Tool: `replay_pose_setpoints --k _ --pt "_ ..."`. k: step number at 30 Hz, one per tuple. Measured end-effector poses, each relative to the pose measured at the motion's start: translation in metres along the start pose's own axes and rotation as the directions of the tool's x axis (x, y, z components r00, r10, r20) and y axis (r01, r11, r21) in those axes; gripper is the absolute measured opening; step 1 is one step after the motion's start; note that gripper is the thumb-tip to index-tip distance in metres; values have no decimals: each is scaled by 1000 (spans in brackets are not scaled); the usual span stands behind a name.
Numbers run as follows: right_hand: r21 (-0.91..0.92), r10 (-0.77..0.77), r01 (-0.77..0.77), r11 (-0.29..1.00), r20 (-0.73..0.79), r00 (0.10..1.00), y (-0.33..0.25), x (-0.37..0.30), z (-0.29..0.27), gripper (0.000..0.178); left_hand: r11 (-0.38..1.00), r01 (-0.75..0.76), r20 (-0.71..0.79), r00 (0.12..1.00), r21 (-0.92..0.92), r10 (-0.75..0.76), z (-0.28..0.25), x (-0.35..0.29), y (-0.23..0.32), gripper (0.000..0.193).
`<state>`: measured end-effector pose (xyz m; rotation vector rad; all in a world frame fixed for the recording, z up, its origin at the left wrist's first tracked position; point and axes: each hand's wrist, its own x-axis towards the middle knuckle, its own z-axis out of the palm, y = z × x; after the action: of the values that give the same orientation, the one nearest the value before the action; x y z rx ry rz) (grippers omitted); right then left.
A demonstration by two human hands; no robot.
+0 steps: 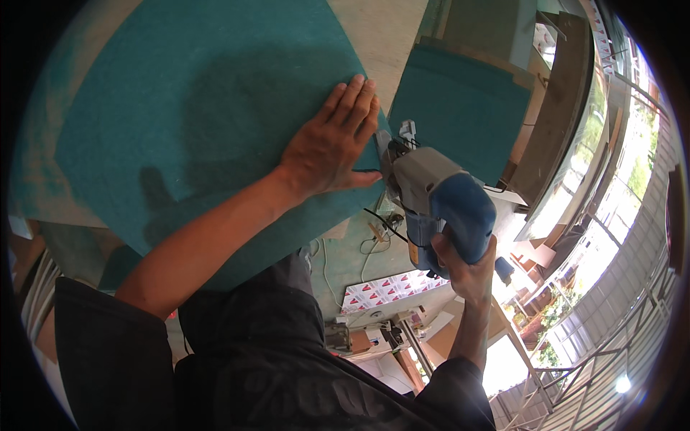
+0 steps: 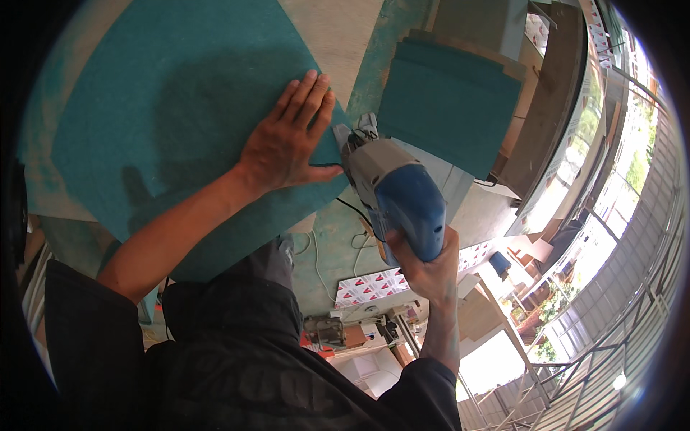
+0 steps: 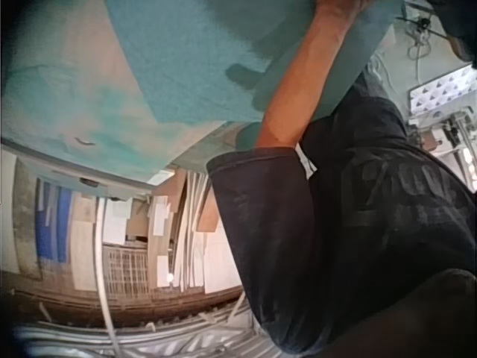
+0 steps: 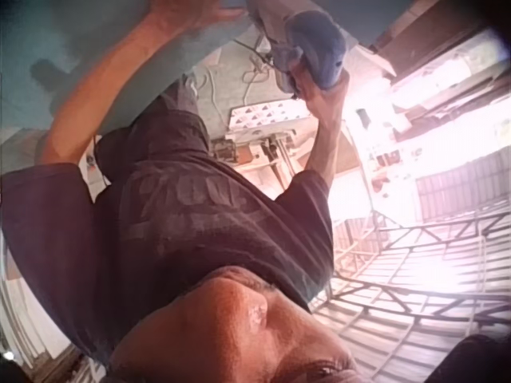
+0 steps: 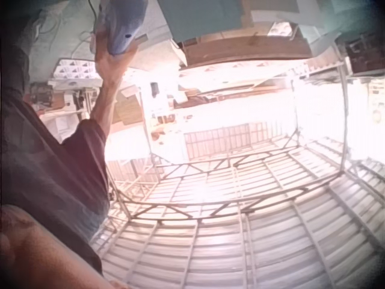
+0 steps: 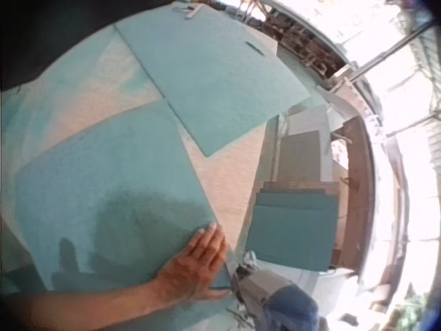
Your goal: The person prepares a jigsaw by inserting a blade, connects it to a power strip on the floor, and uses it to saw a curved shape into a green wooden panel.
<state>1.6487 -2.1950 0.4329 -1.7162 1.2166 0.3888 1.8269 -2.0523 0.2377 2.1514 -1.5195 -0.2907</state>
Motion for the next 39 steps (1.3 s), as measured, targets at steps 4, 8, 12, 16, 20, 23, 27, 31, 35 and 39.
replay_pose_setpoints --k 4,8,12,16,20,23,27,31,35,39 --pt "32 -100 101 994 -41 994 -3 1 8 13 999 -18 -20 1000 37 19 -4 1 0 106" --pt "98 -15 32 995 -172 985 15 -7 10 14 999 -31 -23 999 38 32 -9 4 -3 107" --pt "313 58 72 947 -386 920 59 -38 29 23 1000 -10 -33 999 -24 9 -3 6 2 103" --pt "385 197 -14 923 -439 877 120 -73 50 25 1000 -20 -58 998 21 21 -7 7 -1 97" --pt "461 328 -131 877 -378 866 204 -111 85 23 996 -35 -69 997 81 41 -8 5 0 90" --pt "517 410 -206 831 -319 854 280 -139 118 19 987 -73 -56 995 141 82 -7 2 6 78" --pt "633 474 -226 741 -255 843 342 -173 156 27 958 -207 44 978 200 202 -15 7 22 57" --pt "683 481 -198 703 -252 840 385 -192 187 25 942 -304 315 916 140 248 -24 31 39 46" --pt "715 499 -188 673 -251 829 422 -199 199 12 885 -424 480 827 192 292 -23 34 67 44" --pt "712 543 -201 673 -291 788 436 -191 222 12 938 -334 215 927 94 308 -24 5 66 46"
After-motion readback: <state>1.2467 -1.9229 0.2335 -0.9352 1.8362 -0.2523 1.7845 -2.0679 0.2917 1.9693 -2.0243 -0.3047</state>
